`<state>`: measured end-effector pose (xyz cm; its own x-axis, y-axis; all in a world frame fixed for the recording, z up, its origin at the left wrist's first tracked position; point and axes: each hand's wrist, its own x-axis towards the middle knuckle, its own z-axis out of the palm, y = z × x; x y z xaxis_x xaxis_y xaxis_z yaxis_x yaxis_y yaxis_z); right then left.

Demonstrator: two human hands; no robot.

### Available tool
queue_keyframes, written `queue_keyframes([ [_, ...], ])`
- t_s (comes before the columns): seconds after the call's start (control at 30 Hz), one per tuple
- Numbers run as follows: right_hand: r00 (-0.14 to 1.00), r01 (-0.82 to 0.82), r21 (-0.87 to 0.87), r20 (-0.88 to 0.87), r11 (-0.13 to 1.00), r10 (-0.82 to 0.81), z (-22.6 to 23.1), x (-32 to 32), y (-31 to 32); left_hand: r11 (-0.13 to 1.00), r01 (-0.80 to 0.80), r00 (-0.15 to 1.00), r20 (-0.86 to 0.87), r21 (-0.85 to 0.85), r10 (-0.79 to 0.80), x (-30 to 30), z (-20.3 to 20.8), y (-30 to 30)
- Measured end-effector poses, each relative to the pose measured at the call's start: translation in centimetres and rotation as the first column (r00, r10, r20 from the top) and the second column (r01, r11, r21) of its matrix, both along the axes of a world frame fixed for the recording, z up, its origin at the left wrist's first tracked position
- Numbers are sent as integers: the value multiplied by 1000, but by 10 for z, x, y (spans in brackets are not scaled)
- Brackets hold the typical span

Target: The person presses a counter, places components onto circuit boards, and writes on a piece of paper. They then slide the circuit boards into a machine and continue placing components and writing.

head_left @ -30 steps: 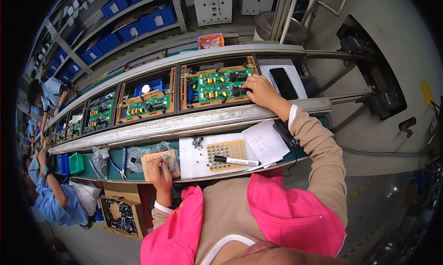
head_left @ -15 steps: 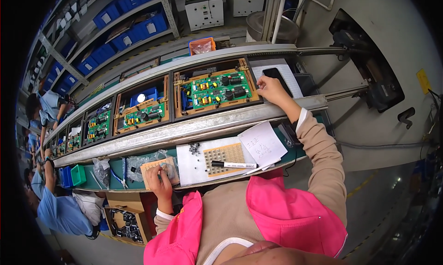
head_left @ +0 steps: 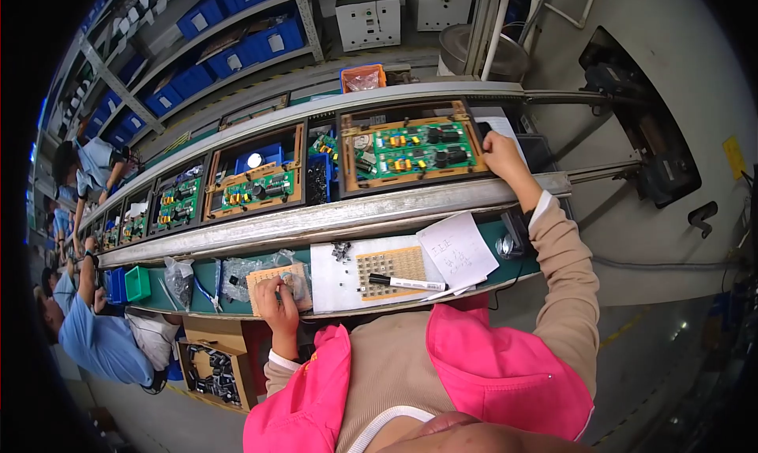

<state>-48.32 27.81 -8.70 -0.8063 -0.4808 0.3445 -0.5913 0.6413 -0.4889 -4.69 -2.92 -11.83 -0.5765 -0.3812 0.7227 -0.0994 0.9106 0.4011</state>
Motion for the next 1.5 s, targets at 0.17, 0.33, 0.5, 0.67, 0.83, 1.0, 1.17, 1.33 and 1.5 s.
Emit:
queue_keyframes([
  [0.17,993,91,37,-73,995,-88,-7,-27,40,1000,-4,1000,-4,-10,4,1,-1,-2],
  [0.33,977,207,112,-81,972,-199,1,-38,66,1000,3,1000,-8,6,-3,3,-1,-3],
  [0.5,961,172,-84,-203,982,-186,18,-5,81,1000,8,1000,-19,6,-8,2,0,-4],
  [0.67,863,106,-234,505,966,27,46,103,89,1000,10,1000,-8,21,-10,4,-4,-4],
  [0.83,812,82,-89,584,993,-14,17,140,106,999,15,1000,-2,36,-15,6,-4,-6],
  [1.0,716,143,-212,697,967,48,13,137,123,999,30,999,24,17,-30,3,-6,-6],
  [1.17,577,209,-373,793,904,193,14,141,137,1000,12,1000,28,20,-13,3,-7,-5],
  [1.33,521,229,-344,833,911,184,6,134,148,1000,16,999,35,-4,-16,2,-3,-3],
  [1.5,737,-40,-138,664,990,122,41,119,97,1000,-8,999,48,20,7,6,1,-2],
])
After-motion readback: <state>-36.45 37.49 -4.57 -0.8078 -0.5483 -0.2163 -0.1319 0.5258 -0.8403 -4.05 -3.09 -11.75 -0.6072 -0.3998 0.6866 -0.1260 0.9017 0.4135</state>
